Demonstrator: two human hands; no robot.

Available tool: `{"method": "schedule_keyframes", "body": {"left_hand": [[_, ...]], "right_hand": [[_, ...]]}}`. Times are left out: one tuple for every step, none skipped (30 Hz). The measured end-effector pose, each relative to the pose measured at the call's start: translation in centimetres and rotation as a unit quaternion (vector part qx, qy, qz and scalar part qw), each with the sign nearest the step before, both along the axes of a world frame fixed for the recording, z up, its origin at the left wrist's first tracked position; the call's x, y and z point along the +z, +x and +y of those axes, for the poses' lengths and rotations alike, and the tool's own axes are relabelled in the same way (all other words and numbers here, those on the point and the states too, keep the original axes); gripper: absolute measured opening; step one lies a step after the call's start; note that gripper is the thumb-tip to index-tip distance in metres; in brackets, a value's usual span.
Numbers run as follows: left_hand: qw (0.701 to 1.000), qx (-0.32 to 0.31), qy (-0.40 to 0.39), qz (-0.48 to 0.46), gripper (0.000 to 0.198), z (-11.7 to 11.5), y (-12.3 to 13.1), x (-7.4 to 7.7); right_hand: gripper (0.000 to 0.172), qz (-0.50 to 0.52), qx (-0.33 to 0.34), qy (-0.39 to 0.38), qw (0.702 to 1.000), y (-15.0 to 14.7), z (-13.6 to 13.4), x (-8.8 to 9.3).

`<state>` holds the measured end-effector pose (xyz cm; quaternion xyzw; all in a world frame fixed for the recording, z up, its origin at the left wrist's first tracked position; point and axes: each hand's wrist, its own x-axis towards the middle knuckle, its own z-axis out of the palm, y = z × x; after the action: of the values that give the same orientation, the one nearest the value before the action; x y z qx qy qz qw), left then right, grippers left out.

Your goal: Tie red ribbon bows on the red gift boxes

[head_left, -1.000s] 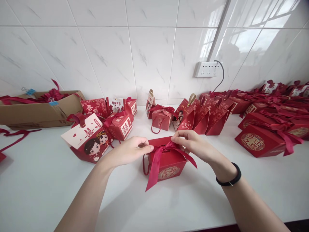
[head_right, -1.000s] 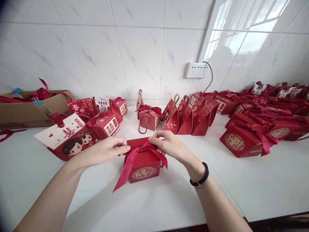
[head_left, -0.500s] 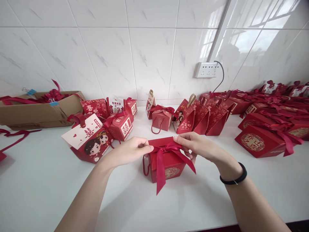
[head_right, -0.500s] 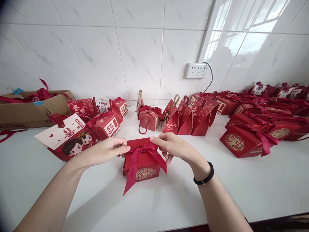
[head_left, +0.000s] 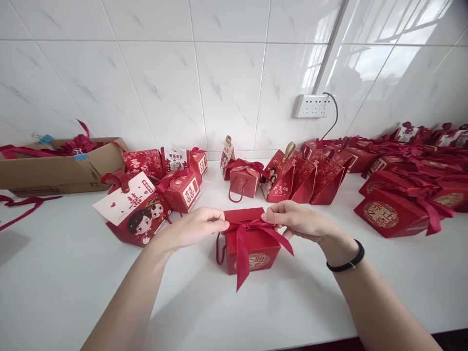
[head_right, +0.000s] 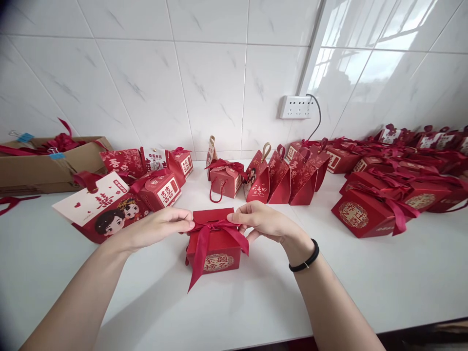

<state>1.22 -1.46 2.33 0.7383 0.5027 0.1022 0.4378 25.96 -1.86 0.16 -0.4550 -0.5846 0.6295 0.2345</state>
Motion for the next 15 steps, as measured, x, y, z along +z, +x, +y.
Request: {"method": "schedule_keyframes", "body": {"left_hand": [[1.000,-0.001,0.001,-0.002,0.028,0.1,-0.1,-0.1],[1.000,-0.003,0.003,-0.005,0.028,0.2,-0.2,-0.2],[1.000,-0.007,0.005,-0.010,0.028,0.2,-0.2,-0.3],[1.000,-0.010,0.008,-0.014,0.028,0.3,-0.2,-0.3],[1.000,-0.015,0.010,-0.018,0.028,0.4,-0.3,-0.4],[1.000,-0.019,0.013,-0.019,0.028,0.4,-0.2,-0.4],[0.999,-0.022,0.016,-0.017,0.028,0.4,-0.2,-0.5],[0.999,-0.025,0.018,-0.015,0.029,0.4,-0.3,-0.5],[0.999,-0.029,0.019,-0.014,0.030,0.5,-0.3,-0.5],[0.999,-0.034,0.018,-0.013,0.032,0.5,-0.5,-0.5],[0.999,-0.039,0.016,-0.011,0.033,0.6,-0.7,-0.5],[0.999,-0.040,0.011,-0.007,0.034,0.6,-1.0,-0.5],[0.999,-0.039,0.004,0.001,0.034,0.7,-1.3,-0.5],[0.999,-0.037,-0.004,0.013,0.035,0.7,-1.6,-0.5],[0.999,-0.034,-0.009,0.028,0.040,0.7,-1.9,-0.5]], "right_hand": [[0.035,0.005,0.003,-0.004,1.000,0.1,0.1,-0.1],[0.035,0.009,0.006,-0.008,1.000,0.1,0.1,-0.1],[0.035,0.013,0.007,-0.010,1.000,0.1,0.2,-0.2],[0.035,0.016,0.006,-0.010,1.000,0.1,0.3,-0.3],[0.035,0.019,0.004,-0.008,1.000,0.1,0.3,-0.4],[0.036,0.022,-0.001,-0.006,1.000,0.0,0.3,-0.4],[0.038,0.025,-0.008,-0.003,1.000,-0.1,0.4,-0.5],[0.039,0.025,-0.014,-0.001,1.000,-0.1,0.4,-0.5],[0.041,0.022,-0.016,-0.002,1.000,0.0,0.4,-0.6],[0.042,0.016,-0.012,-0.004,1.000,0.1,0.4,-0.6],[0.042,0.011,-0.003,-0.002,1.000,0.5,0.5,-0.6],[0.043,0.010,0.009,0.003,1.000,0.9,0.5,-0.5],[0.045,0.015,0.026,0.010,0.999,1.5,0.6,-0.5],[0.047,0.025,0.041,0.021,0.999,2.1,0.7,-0.4],[0.052,0.031,0.053,0.037,0.997,2.6,0.7,-0.4]]}}
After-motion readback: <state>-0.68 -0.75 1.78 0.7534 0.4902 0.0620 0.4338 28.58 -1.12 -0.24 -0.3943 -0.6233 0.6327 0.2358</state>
